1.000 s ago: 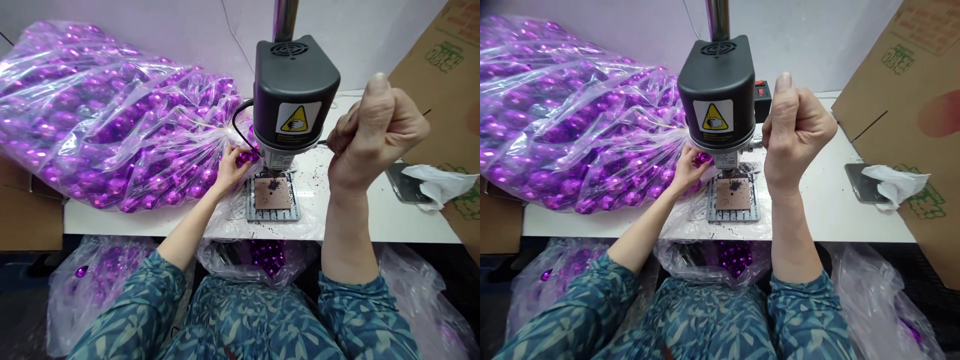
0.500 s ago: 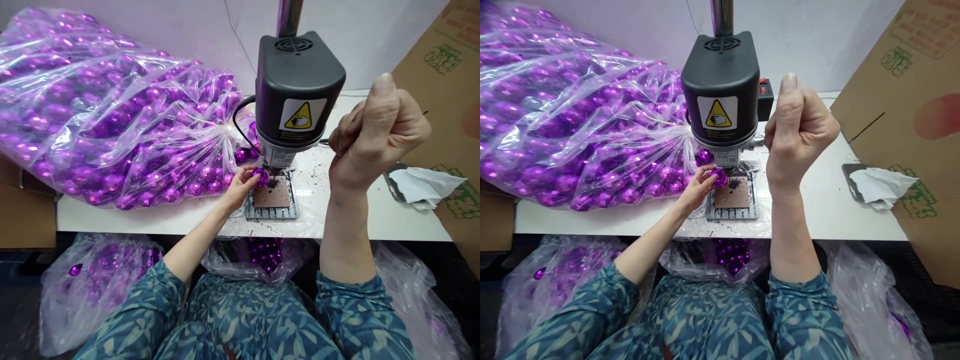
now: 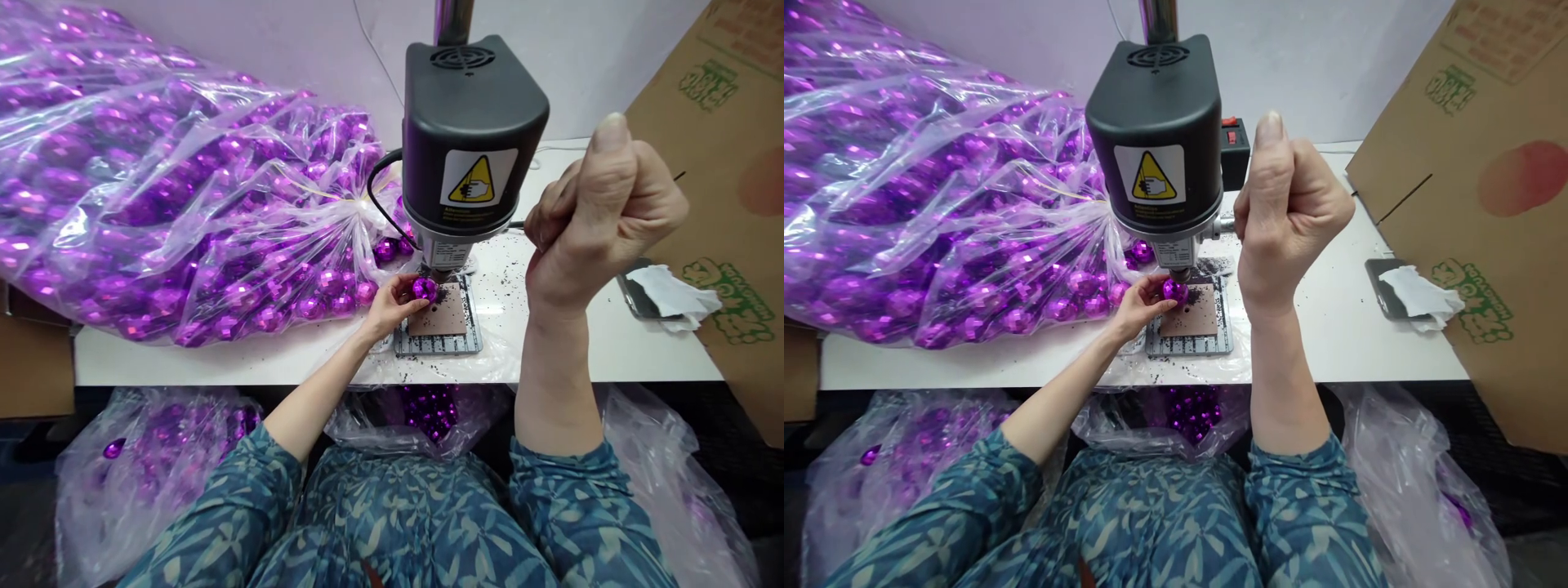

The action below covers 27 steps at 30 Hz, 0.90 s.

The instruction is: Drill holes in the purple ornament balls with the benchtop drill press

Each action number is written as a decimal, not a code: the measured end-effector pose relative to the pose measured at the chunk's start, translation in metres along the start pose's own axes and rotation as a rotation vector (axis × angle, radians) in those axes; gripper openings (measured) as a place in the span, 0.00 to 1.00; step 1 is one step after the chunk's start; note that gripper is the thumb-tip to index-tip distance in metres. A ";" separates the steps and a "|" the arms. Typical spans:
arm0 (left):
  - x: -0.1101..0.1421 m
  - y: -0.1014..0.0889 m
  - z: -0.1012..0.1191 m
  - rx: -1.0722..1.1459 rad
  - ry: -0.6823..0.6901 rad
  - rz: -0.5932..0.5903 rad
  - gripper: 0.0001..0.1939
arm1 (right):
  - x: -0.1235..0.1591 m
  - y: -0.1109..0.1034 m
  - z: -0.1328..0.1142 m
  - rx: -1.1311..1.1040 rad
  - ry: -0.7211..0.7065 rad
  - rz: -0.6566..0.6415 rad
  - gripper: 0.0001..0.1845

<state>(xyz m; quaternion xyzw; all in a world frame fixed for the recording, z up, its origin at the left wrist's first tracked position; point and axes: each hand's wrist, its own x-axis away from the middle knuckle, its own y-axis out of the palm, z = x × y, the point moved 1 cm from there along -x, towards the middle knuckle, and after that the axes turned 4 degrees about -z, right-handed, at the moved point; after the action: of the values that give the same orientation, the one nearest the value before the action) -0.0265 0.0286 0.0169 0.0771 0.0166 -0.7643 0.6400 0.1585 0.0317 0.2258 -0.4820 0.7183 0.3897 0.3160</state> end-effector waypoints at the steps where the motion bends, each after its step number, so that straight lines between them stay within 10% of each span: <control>1: 0.000 0.000 0.001 0.000 -0.004 -0.004 0.35 | 0.000 0.000 0.000 0.008 0.003 0.000 0.30; 27: 0.013 0.025 -0.003 -0.289 0.143 -0.082 0.31 | -0.009 0.005 0.001 0.044 -0.002 -0.027 0.31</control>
<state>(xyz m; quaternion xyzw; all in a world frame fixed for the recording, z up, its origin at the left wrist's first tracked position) -0.0042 0.0114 0.0138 0.0374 0.1750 -0.7722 0.6097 0.1573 0.0379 0.2338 -0.4840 0.7198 0.3702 0.3326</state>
